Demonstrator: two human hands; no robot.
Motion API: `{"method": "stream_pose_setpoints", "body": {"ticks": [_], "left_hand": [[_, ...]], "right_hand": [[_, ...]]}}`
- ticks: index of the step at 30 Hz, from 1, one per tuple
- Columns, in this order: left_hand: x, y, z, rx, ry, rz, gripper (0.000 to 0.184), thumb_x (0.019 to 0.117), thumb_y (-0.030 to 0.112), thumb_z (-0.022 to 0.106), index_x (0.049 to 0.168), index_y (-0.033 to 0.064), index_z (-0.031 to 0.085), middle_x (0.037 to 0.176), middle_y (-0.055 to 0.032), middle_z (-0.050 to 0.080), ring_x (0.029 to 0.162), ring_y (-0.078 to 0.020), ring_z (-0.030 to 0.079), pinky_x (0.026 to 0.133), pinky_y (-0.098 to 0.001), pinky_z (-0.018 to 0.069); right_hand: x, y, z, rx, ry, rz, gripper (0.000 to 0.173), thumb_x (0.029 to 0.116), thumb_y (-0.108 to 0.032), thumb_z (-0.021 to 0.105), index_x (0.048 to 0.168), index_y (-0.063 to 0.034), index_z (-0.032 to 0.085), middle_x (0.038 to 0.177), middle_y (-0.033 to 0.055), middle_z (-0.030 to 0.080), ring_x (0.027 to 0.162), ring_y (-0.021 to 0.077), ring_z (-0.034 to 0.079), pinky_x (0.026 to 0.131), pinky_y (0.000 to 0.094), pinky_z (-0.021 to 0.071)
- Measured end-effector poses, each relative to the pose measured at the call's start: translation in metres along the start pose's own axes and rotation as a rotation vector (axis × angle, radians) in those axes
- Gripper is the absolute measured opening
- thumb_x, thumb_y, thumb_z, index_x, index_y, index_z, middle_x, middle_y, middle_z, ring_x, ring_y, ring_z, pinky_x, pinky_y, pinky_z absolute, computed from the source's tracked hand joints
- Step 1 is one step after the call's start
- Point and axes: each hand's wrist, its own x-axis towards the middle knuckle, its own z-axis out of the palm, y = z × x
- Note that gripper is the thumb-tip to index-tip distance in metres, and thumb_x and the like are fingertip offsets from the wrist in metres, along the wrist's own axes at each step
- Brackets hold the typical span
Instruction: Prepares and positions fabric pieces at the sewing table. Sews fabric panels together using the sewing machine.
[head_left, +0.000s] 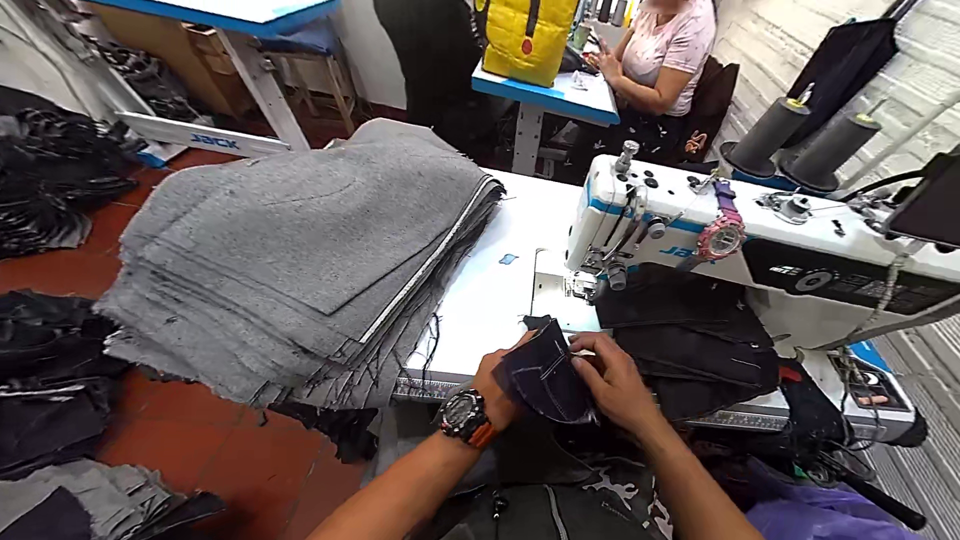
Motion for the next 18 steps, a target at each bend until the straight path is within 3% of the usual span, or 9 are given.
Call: {"method": "stream_pose_setpoints", "body": {"ticks": [2,5,7,10,11,13,15,16,18], "left_hand": [[0.005,-0.003,-0.003,0.104,-0.024,-0.001,0.061,0.0904,0.025,0.073,0.147,0.0100,0.054,0.102,-0.0161,0.076,0.088,-0.0353,0.074,0.077,-0.0585,0.0576],[0.006,-0.008,-0.003,0.136,0.000,-0.042,0.048,0.0970,0.020,0.067,0.142,0.0071,0.059,0.088,-0.0188,0.075,0.079,-0.0389,0.073,0.070,-0.0585,0.0564],[0.008,-0.009,-0.005,0.142,-0.034,-0.066,0.040,0.1048,0.017,0.057,0.143,0.0056,0.058,0.098,-0.0217,0.075,0.082,-0.0426,0.073,0.073,-0.0604,0.0553],[0.010,-0.016,0.004,0.179,0.113,0.066,0.033,0.1039,0.013,0.056,0.135,0.0100,0.067,0.134,-0.0099,0.068,0.073,-0.0306,0.073,0.061,-0.0509,0.0579],[0.011,-0.018,0.008,0.187,0.152,0.078,0.031,0.1034,0.012,0.056,0.132,0.0104,0.068,0.135,-0.0087,0.068,0.070,-0.0290,0.072,0.058,-0.0494,0.0575],[0.010,-0.017,0.011,0.186,0.184,0.034,0.027,0.1042,0.013,0.057,0.129,0.0084,0.066,0.120,-0.0126,0.072,0.068,-0.0328,0.072,0.060,-0.0530,0.0579],[0.008,-0.013,0.009,0.191,0.195,0.026,0.024,0.1034,0.013,0.058,0.124,0.0076,0.069,0.118,-0.0135,0.073,0.069,-0.0333,0.072,0.061,-0.0536,0.0577],[0.008,-0.012,0.007,0.195,0.205,0.044,0.022,0.1022,0.013,0.059,0.120,0.0080,0.071,0.118,-0.0127,0.073,0.069,-0.0326,0.072,0.060,-0.0531,0.0571],[0.007,-0.013,0.006,0.211,0.201,0.111,0.018,0.0995,0.013,0.060,0.109,0.0104,0.075,0.126,-0.0088,0.070,0.067,-0.0290,0.071,0.057,-0.0506,0.0568]], "right_hand": [[0.004,0.014,0.007,-0.001,0.037,-0.068,0.027,0.0966,-0.009,0.067,0.123,-0.0040,0.066,0.132,0.0111,0.063,0.108,0.0169,0.069,0.093,0.0354,0.0610],[0.003,0.007,0.017,0.070,0.014,-0.126,0.034,0.0942,-0.009,0.070,0.128,-0.0043,0.065,0.132,0.0085,0.063,0.118,0.0147,0.065,0.101,0.0334,0.0576],[-0.001,0.001,0.025,0.107,0.065,-0.050,0.032,0.0962,-0.007,0.066,0.128,-0.0049,0.064,0.127,0.0079,0.067,0.112,0.0141,0.068,0.098,0.0342,0.0592],[0.002,0.001,0.025,0.051,0.118,0.176,0.027,0.0971,-0.008,0.065,0.124,-0.0088,0.067,0.114,0.0067,0.070,0.090,0.0137,0.071,0.081,0.0353,0.0615],[0.004,0.002,0.022,-0.006,0.098,0.207,0.025,0.0960,-0.010,0.068,0.121,-0.0087,0.070,0.108,0.0069,0.070,0.082,0.0147,0.069,0.076,0.0358,0.0605],[0.008,0.000,0.014,-0.114,0.008,0.223,0.021,0.0964,-0.018,0.070,0.115,-0.0088,0.074,0.094,0.0058,0.069,0.075,0.0164,0.065,0.072,0.0370,0.0573],[0.013,-0.002,0.008,-0.151,-0.114,0.246,0.024,0.1002,-0.027,0.066,0.117,-0.0104,0.073,0.085,0.0040,0.069,0.073,0.0167,0.064,0.072,0.0389,0.0562],[0.016,-0.003,0.006,-0.153,-0.164,0.234,0.025,0.1023,-0.029,0.063,0.118,-0.0116,0.072,0.084,0.0034,0.070,0.074,0.0166,0.065,0.074,0.0397,0.0559],[0.017,0.000,0.006,-0.161,-0.177,0.106,0.023,0.1028,-0.024,0.060,0.116,-0.0141,0.076,0.097,0.0025,0.074,0.090,0.0154,0.070,0.086,0.0396,0.0569]]}}
